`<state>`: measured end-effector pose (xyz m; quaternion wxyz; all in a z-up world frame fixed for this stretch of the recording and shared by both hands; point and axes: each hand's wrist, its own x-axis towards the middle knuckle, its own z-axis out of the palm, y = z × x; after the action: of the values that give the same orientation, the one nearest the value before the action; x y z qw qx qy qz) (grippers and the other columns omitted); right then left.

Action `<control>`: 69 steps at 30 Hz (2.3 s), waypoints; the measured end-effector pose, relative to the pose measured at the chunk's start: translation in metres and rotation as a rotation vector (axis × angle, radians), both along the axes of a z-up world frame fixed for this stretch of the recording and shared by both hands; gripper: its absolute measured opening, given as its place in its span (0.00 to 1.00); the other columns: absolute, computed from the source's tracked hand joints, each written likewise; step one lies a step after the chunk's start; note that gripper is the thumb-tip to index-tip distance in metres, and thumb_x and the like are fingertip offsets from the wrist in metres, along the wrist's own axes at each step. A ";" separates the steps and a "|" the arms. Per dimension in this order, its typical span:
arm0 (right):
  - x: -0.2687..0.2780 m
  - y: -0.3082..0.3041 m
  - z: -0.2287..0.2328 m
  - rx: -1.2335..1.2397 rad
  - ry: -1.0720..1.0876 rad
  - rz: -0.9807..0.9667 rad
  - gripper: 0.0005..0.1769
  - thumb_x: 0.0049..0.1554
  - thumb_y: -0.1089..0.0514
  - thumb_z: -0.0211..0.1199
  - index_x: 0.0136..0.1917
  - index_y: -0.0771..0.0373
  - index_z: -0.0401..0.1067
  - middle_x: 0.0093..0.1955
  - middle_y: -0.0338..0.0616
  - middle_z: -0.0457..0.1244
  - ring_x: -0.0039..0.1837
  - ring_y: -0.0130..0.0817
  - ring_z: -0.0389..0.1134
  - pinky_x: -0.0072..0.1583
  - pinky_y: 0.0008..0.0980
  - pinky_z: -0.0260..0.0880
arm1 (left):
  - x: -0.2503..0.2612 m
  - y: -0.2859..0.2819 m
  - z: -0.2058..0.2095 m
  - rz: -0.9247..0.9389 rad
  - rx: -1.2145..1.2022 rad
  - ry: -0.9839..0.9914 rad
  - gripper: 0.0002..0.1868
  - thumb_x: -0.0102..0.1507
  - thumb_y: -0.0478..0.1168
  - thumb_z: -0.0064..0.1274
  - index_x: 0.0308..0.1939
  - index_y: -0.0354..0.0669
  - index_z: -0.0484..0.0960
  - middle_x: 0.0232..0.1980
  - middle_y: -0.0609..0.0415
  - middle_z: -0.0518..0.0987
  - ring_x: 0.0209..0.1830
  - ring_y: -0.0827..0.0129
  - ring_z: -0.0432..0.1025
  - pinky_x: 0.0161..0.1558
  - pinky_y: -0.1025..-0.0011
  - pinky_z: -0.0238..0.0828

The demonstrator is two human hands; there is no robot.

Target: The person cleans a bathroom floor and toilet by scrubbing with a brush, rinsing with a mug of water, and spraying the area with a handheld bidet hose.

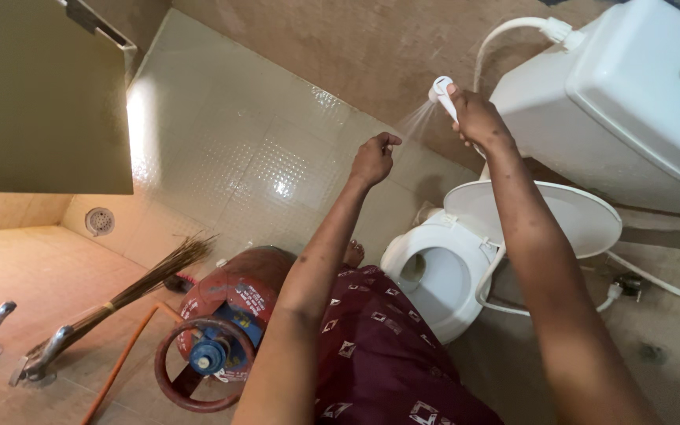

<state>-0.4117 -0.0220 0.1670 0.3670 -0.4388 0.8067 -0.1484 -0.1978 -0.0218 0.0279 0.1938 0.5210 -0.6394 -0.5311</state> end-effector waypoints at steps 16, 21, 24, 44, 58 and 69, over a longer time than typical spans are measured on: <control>-0.054 0.056 0.033 0.085 -0.243 -0.211 0.36 0.66 0.30 0.43 0.45 0.65 0.72 0.28 0.37 0.57 0.27 0.27 0.55 0.32 0.30 0.59 | -0.088 -0.007 0.028 -0.323 0.003 0.004 0.14 0.67 0.37 0.46 0.52 0.51 0.84 0.46 0.45 0.85 0.48 0.53 0.80 0.50 0.58 0.73; -0.059 0.075 0.042 0.088 -0.253 -0.363 0.35 0.66 0.31 0.43 0.46 0.64 0.71 0.28 0.35 0.57 0.27 0.26 0.55 0.32 0.30 0.58 | -0.117 -0.023 0.014 -0.499 -0.069 0.124 0.15 0.65 0.34 0.46 0.52 0.49 0.84 0.47 0.45 0.84 0.48 0.53 0.79 0.50 0.58 0.74; -0.056 0.081 0.045 0.078 -0.269 -0.457 0.33 0.65 0.32 0.43 0.45 0.63 0.71 0.28 0.36 0.57 0.27 0.26 0.54 0.31 0.31 0.57 | -0.121 -0.041 0.017 -0.636 -0.155 0.157 0.15 0.65 0.33 0.46 0.50 0.48 0.85 0.50 0.45 0.84 0.51 0.52 0.78 0.51 0.57 0.72; 0.100 0.227 0.068 -0.252 -0.212 -1.242 0.34 0.65 0.29 0.42 0.47 0.62 0.68 0.29 0.35 0.53 0.27 0.23 0.50 0.30 0.27 0.52 | -0.126 0.038 0.043 -1.516 -0.071 0.205 0.15 0.67 0.33 0.44 0.52 0.47 0.83 0.50 0.47 0.85 0.49 0.56 0.79 0.51 0.62 0.73; 0.246 0.300 0.064 -0.912 0.528 -2.123 0.25 0.68 0.34 0.42 0.53 0.55 0.67 0.30 0.33 0.57 0.26 0.23 0.55 0.28 0.27 0.54 | -0.066 0.182 0.061 -2.186 0.196 0.505 0.14 0.64 0.35 0.50 0.53 0.42 0.81 0.53 0.48 0.85 0.55 0.59 0.79 0.57 0.65 0.75; 0.310 0.173 -0.009 -1.204 1.064 -2.536 0.28 0.70 0.34 0.40 0.53 0.60 0.63 0.34 0.36 0.59 0.29 0.24 0.59 0.31 0.26 0.61 | -0.026 0.103 0.075 -2.759 0.442 0.569 0.29 0.65 0.43 0.58 0.67 0.39 0.69 0.71 0.43 0.73 0.75 0.55 0.64 0.71 0.60 0.61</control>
<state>-0.1022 0.1513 0.1585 -0.5602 0.4498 0.4964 -0.4872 -0.2240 0.0808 0.1028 -0.4343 -0.6120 -0.4715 -0.4631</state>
